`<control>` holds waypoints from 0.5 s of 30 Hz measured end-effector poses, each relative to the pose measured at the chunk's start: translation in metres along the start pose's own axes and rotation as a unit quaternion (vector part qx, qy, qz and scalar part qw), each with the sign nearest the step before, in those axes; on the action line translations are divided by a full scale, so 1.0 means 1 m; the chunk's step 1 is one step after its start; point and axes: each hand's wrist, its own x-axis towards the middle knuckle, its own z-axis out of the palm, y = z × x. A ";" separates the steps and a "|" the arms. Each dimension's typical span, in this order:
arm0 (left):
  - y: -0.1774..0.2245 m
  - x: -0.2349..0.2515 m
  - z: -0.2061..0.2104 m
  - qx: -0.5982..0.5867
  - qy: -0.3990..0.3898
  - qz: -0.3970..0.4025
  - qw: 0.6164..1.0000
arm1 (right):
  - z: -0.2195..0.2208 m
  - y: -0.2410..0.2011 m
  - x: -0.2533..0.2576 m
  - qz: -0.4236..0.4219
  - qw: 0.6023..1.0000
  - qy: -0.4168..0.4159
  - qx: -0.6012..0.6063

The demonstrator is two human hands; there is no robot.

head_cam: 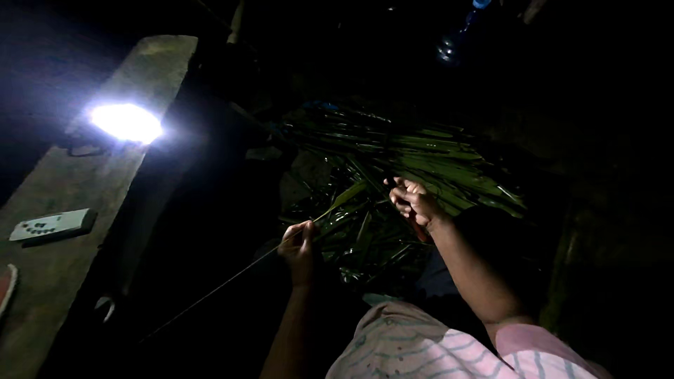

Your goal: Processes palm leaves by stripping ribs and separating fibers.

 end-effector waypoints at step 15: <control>-0.030 -0.011 0.028 0.205 -0.093 0.355 0.908 | 0.082 0.003 -0.041 0.143 0.950 -0.231 0.154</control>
